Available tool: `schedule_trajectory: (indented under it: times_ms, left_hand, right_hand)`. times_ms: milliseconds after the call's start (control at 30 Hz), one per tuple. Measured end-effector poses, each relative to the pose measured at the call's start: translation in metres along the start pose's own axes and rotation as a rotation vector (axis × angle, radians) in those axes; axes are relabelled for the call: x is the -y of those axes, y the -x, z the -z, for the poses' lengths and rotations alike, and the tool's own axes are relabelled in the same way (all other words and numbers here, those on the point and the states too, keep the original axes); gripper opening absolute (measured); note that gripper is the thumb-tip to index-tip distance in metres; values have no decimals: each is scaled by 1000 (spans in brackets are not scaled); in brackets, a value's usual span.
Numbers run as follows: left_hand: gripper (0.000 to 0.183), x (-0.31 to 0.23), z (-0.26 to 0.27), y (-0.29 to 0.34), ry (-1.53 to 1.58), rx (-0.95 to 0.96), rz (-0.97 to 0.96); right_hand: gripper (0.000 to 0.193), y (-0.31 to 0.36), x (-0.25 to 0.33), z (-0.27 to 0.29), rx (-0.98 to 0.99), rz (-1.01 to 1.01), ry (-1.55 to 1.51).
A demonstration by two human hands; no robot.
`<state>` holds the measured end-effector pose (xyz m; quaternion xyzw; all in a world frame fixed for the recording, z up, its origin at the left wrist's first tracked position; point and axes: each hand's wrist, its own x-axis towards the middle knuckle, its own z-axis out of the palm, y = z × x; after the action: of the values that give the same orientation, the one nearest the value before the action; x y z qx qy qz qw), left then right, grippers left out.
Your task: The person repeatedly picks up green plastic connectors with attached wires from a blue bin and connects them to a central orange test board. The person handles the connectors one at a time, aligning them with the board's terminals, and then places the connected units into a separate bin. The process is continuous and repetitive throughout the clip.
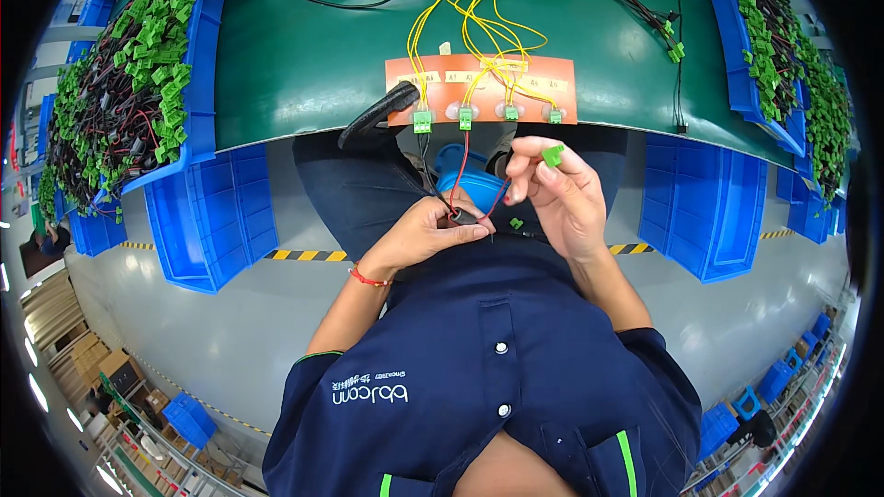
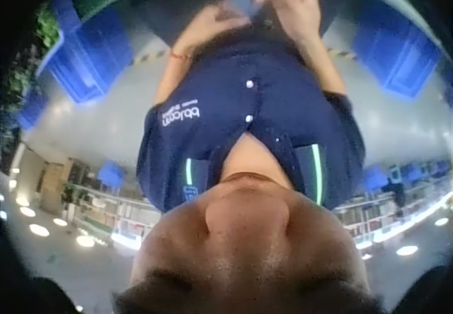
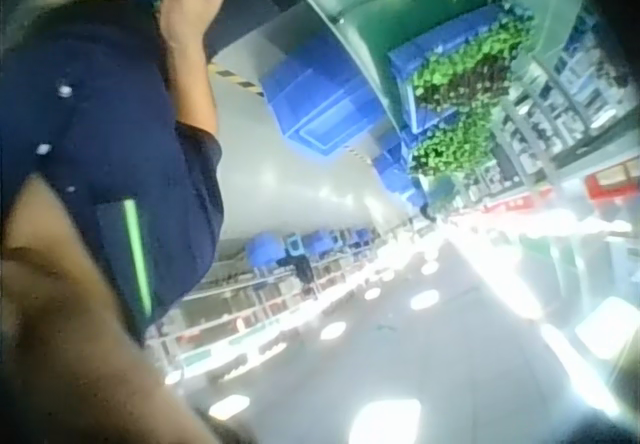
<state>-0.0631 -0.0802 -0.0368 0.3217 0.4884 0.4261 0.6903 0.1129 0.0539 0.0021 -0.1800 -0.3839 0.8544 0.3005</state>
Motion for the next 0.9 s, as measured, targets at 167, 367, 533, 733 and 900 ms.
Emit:
schedule_trajectory:
  times_ms: [167, 367, 533, 733, 900]
  left_hand:
    - [16, 0, 6, -2, -642, -233, -241]
    - [15, 16, 8, -5, -650, -261, -252]
    - [20, 18, 7, -9, -663, -320, -281]
    - [28, 16, 7, -17, -700, -433, -357]
    - [30, 18, 11, -20, -836, -471, -337]
  right_hand:
    - [32, -6, -9, -3, -66, -51, 322]
    - [28, -18, -23, 4, -225, -112, 175]
    - [27, -15, -25, -5, -323, -94, 103]
    - [25, -15, -30, -12, -374, -57, 33]
    - [25, -21, -27, -17, -377, -57, 2]
